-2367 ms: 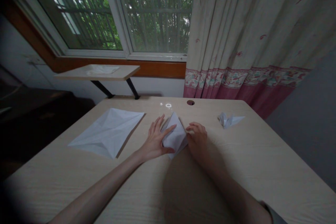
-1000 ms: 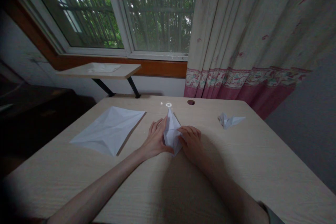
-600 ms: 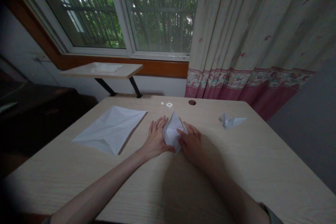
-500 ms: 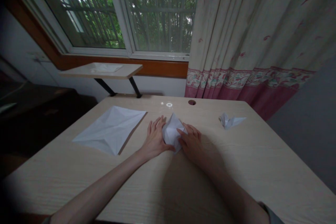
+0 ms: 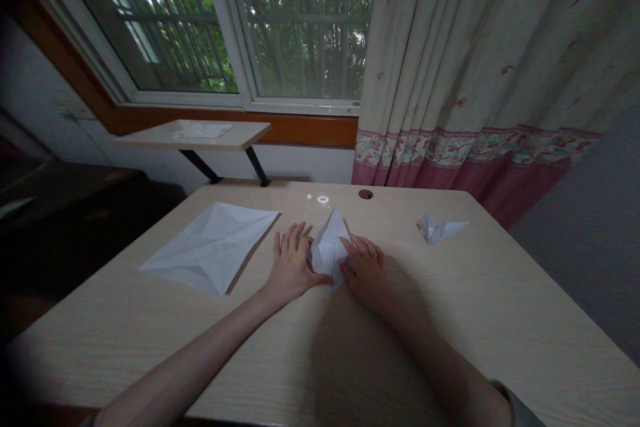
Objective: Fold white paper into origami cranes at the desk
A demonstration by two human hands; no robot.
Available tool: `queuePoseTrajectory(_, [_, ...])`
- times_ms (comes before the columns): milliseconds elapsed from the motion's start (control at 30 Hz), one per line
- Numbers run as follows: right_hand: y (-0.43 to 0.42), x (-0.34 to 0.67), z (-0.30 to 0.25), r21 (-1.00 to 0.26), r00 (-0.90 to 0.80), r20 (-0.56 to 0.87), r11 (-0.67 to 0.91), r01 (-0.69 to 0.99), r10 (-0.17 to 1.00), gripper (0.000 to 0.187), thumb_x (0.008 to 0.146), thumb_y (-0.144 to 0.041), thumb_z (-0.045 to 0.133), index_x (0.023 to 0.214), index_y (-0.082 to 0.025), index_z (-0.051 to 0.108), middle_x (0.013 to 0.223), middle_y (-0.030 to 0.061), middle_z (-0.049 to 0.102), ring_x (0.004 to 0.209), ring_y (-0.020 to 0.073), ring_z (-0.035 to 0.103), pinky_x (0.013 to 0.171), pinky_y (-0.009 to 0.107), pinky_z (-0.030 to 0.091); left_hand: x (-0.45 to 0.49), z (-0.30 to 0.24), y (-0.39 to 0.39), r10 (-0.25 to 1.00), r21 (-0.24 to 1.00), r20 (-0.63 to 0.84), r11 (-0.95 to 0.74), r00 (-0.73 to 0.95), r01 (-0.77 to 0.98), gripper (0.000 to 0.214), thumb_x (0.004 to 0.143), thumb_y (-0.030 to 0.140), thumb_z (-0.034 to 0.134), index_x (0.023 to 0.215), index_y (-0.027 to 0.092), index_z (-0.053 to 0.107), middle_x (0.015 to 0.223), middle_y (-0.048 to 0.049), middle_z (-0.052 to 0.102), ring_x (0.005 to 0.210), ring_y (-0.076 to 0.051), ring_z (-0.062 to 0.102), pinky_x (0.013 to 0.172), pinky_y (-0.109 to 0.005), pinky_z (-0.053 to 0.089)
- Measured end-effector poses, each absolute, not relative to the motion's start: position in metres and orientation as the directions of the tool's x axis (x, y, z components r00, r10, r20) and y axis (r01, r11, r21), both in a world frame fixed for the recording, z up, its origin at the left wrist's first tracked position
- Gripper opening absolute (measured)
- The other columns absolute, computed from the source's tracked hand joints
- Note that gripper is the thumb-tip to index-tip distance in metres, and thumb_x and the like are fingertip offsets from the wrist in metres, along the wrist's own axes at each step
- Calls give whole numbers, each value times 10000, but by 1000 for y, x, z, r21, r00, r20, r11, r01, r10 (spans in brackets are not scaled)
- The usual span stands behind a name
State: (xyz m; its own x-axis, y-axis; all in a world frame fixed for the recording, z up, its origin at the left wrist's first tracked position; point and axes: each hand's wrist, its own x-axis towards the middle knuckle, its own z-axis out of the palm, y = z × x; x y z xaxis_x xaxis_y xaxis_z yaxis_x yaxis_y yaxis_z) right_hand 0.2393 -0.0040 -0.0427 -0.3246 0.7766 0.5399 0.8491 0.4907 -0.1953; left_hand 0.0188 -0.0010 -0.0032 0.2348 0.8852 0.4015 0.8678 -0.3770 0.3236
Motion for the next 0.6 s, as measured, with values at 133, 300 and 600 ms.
queuePoseTrajectory(133, [-3, 239, -43, -199, -316, 549, 488, 850, 774, 455, 954, -276, 504, 1402, -200, 518, 1406, 160, 575, 1304, 292, 518, 1056, 491, 420, 19, -2, -2, 876, 309, 410, -395, 253, 865, 905, 477, 706, 876, 1144, 178, 569, 1540, -216, 374, 1457, -443, 277, 1187, -685, 108])
queuePoseTrajectory(300, [-3, 240, -43, -205, -319, 543, 491, 847, 777, 484, 954, -287, 497, 1432, -213, 487, 1402, 157, 576, 1306, 292, 519, 1061, 496, 416, 18, -2, -1, 864, 318, 420, -427, 278, 846, 891, 477, 675, 895, 1143, 196, 546, 1536, -209, 374, 1456, -434, 281, 1188, -687, 97])
queuePoseTrajectory(600, [-3, 239, -47, -247, -298, 537, 484, 839, 789, 507, 953, -273, 478, 1458, -242, 448, 1421, 147, 558, 1329, 292, 498, 1075, 518, 395, 17, -3, 1, 865, 349, 382, -462, 326, 815, 858, 537, 624, 899, 1212, 243, 530, 1539, -166, 365, 1457, -413, 283, 1182, -688, 104])
